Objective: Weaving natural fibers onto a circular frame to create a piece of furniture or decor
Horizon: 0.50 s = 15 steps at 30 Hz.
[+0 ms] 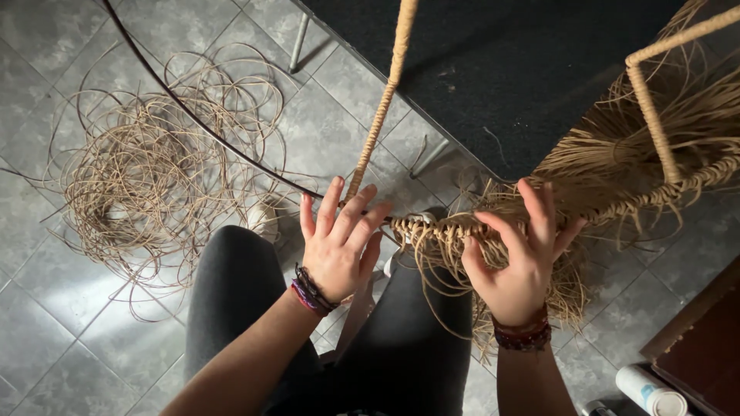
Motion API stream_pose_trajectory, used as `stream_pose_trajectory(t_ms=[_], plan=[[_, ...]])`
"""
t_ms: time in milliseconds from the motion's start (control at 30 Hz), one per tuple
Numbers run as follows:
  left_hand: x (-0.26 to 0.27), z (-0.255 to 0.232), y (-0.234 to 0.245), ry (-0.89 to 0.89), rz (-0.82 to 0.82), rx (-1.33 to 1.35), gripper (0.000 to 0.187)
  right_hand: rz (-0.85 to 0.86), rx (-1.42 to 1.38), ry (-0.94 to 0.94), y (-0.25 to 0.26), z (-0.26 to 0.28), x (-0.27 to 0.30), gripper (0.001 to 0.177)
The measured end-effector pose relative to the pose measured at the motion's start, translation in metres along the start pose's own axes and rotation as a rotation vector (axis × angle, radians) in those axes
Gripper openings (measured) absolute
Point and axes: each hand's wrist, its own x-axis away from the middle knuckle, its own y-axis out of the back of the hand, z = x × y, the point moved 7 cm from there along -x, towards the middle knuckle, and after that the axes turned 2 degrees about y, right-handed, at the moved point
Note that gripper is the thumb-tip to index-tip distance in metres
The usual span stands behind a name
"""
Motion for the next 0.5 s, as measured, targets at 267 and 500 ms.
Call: stream_pose_trajectory(t_ms=[267, 500], plan=[[0.001, 0.001, -0.001, -0.009, -0.012, -0.015, 0.037, 0.003, -0.013, 0.006, -0.003, 0.002, -0.002, 0.019], [0.001, 0.000, -0.002, -0.009, -0.015, -0.034, 0.036, 0.013, -0.020, 0.012, -0.005, 0.014, -0.008, 0.018]])
